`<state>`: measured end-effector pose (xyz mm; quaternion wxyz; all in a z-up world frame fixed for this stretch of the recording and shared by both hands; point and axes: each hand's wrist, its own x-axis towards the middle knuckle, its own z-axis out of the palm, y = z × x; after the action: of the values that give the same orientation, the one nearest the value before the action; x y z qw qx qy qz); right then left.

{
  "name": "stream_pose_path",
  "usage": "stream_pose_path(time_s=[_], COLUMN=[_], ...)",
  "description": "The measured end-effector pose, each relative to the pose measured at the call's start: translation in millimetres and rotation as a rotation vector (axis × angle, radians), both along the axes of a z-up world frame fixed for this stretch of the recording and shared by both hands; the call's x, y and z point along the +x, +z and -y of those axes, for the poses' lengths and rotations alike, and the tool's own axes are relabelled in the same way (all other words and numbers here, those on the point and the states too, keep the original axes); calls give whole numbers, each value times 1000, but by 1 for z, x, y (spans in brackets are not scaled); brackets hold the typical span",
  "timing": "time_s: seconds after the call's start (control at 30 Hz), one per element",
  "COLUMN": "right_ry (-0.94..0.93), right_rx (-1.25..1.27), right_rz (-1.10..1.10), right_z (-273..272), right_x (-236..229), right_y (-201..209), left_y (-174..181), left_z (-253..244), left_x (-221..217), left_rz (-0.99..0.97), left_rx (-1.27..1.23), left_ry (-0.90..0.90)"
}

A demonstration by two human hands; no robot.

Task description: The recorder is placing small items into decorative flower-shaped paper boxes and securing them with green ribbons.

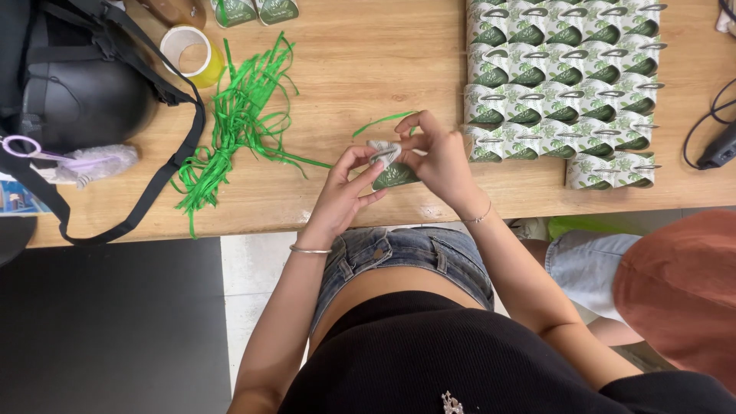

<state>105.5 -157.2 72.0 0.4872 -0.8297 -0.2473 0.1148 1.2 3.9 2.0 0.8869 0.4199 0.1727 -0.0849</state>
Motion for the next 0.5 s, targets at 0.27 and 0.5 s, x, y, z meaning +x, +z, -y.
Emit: stream_pose_path(time_s=[0.27, 0.5], right_ry=[186, 233], right_rx=[-108, 9], right_rz=[100, 95], right_z=[6, 8], right_x=[-15, -16], right_y=[-11, -7], left_y=[-6, 10], left_z=[6, 6], left_x=[-3, -8], left_rz=[9, 65], left_rx=[340, 562], left_ry=[30, 126])
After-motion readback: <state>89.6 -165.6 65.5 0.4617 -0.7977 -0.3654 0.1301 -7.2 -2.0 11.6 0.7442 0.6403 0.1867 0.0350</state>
